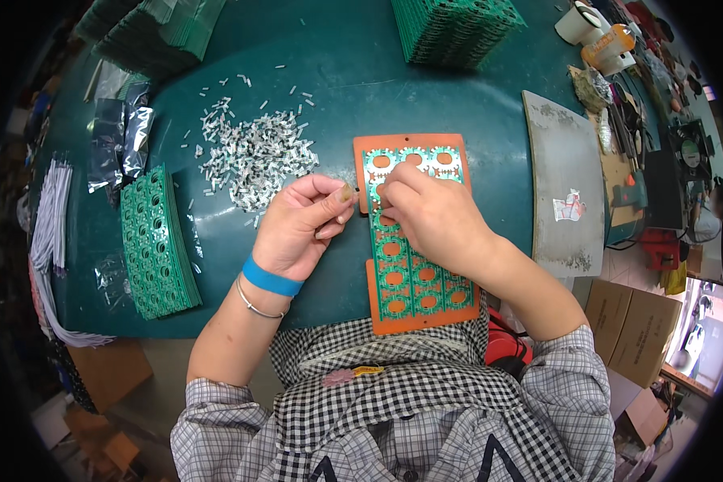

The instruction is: The person inserts small white cylindrical components into holes on a green circuit board held in an orange jig. They pick components from a pile on the table and place them into the board one by one, working through the grid of holes.

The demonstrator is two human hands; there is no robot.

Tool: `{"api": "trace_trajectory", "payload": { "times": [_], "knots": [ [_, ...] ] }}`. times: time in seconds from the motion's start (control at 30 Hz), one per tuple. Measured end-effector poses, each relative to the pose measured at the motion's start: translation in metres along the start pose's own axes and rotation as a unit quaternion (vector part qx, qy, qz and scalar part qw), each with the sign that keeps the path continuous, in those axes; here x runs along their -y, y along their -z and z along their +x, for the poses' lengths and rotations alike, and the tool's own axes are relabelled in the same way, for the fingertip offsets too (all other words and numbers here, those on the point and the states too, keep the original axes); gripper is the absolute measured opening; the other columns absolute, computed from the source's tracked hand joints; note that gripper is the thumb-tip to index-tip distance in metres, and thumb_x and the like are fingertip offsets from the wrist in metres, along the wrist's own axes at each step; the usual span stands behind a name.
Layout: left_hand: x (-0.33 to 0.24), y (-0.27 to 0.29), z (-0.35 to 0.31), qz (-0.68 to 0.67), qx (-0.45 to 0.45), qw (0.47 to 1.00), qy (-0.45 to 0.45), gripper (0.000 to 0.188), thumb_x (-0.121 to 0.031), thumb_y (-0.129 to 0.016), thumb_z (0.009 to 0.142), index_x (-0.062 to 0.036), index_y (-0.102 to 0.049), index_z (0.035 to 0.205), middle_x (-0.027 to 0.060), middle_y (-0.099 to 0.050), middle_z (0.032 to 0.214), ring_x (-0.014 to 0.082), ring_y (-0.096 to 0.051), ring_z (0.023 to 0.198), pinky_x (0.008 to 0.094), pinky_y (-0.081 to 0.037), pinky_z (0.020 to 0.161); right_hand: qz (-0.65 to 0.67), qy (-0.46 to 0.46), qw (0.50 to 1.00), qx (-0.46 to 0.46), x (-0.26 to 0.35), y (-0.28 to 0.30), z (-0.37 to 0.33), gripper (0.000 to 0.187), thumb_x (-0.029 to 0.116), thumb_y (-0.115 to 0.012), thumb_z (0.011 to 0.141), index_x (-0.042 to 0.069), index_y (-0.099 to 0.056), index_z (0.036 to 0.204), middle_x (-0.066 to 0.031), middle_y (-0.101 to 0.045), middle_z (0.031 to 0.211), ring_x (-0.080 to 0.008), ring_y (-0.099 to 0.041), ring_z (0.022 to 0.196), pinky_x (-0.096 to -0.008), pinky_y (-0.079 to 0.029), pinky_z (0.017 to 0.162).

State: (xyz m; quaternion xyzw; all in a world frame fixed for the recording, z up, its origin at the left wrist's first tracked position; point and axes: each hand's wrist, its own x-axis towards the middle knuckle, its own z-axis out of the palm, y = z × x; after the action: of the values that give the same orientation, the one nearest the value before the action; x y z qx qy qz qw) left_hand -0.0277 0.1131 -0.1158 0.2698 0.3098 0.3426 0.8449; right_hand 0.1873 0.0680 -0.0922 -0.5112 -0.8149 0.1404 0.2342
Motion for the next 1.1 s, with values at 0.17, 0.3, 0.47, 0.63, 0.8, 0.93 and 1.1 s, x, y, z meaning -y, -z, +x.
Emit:
{"api": "trace_trajectory", "payload": {
  "times": [0.17, 0.3, 0.47, 0.63, 0.8, 0.93, 1.1],
  "knots": [
    [0.001, -0.001, 0.000, 0.001, 0.006, 1.000, -0.003, 0.008, -0.009, -0.067, 0.093, -0.0017, -0.065, 0.093, 0.0071, -0.064, 0.087, 0.0083, -0.048, 0.068, 0.0180, -0.034, 0.050, 0.002, -0.004, 0.999, 0.032, -0.004, 0.002, 0.001, 0.015, 0.004, -0.074, 0.077, 0.002, -0.063, 0.086, -0.0092, -0.059, 0.089, -0.0294, -0.065, 0.076, -0.0392, -0.053, 0.065],
    [0.000, -0.001, 0.000, 0.006, 0.016, 1.000, 0.000, 0.008, -0.009, -0.068, 0.093, -0.0016, -0.065, 0.093, 0.0064, -0.062, 0.085, 0.0079, -0.048, 0.067, 0.0180, -0.034, 0.050, 0.030, 0.002, 0.999, 0.023, -0.006, 0.004, -0.001, 0.015, 0.005, -0.072, 0.075, 0.002, -0.064, 0.087, -0.0103, -0.060, 0.091, -0.0290, -0.066, 0.079, -0.0395, -0.055, 0.067],
    [0.002, -0.003, -0.001, 0.007, 0.037, 0.999, 0.014, 0.010, -0.011, -0.069, 0.093, -0.0015, -0.065, 0.095, 0.0039, -0.060, 0.082, 0.0072, -0.047, 0.066, 0.0174, -0.033, 0.051, 0.210, -0.077, 0.974, -0.042, 0.018, 0.027, 0.013, 0.022, 0.004, -0.077, 0.071, 0.004, -0.066, 0.090, -0.0085, -0.062, 0.094, -0.0267, -0.065, 0.078, -0.0357, -0.054, 0.065],
    [0.001, -0.005, -0.003, -0.014, 0.063, 0.996, 0.059, 0.015, -0.011, -0.069, 0.093, -0.0004, -0.065, 0.103, 0.0029, -0.060, 0.084, 0.0073, -0.048, 0.066, 0.0177, -0.035, 0.052, 0.131, 0.145, 0.971, -0.137, 0.004, 0.014, 0.019, 0.018, 0.003, -0.075, 0.077, 0.002, -0.062, 0.090, -0.0102, -0.061, 0.097, -0.0270, -0.064, 0.078, -0.0336, -0.052, 0.064],
    [-0.010, -0.005, 0.001, -0.090, -0.056, 0.994, -0.020, 0.024, -0.001, -0.059, 0.095, 0.0021, -0.058, 0.119, 0.0135, -0.066, 0.113, 0.0173, -0.065, 0.092, 0.0240, -0.056, 0.076, 0.207, -0.016, 0.977, -0.041, 0.008, 0.021, 0.005, 0.014, 0.004, -0.069, 0.084, 0.002, -0.056, 0.089, -0.0113, -0.057, 0.091, -0.0308, -0.063, 0.079, -0.0379, -0.052, 0.066],
    [-0.022, 0.000, 0.001, -0.111, -0.039, 0.991, -0.064, 0.027, 0.003, -0.052, 0.097, 0.0065, -0.052, 0.123, 0.0218, -0.056, 0.132, 0.0308, -0.057, 0.123, 0.0349, -0.053, 0.102, 0.163, -0.058, 0.984, 0.049, 0.007, 0.019, -0.015, 0.014, 0.006, -0.067, 0.087, 0.003, -0.054, 0.086, -0.0107, -0.056, 0.089, -0.0319, -0.063, 0.081, -0.0422, -0.051, 0.067],
    [-0.021, -0.008, -0.002, -0.118, -0.049, 0.991, -0.051, 0.030, 0.003, -0.050, 0.098, 0.0090, -0.049, 0.127, 0.0253, -0.051, 0.136, 0.0344, -0.052, 0.129, 0.0374, -0.048, 0.109, 0.108, -0.087, 0.988, 0.068, 0.011, 0.015, -0.019, 0.013, 0.009, -0.068, 0.087, 0.005, -0.056, 0.084, -0.0085, -0.058, 0.092, -0.0313, -0.064, 0.082, -0.0427, -0.051, 0.066]
  ]
}}
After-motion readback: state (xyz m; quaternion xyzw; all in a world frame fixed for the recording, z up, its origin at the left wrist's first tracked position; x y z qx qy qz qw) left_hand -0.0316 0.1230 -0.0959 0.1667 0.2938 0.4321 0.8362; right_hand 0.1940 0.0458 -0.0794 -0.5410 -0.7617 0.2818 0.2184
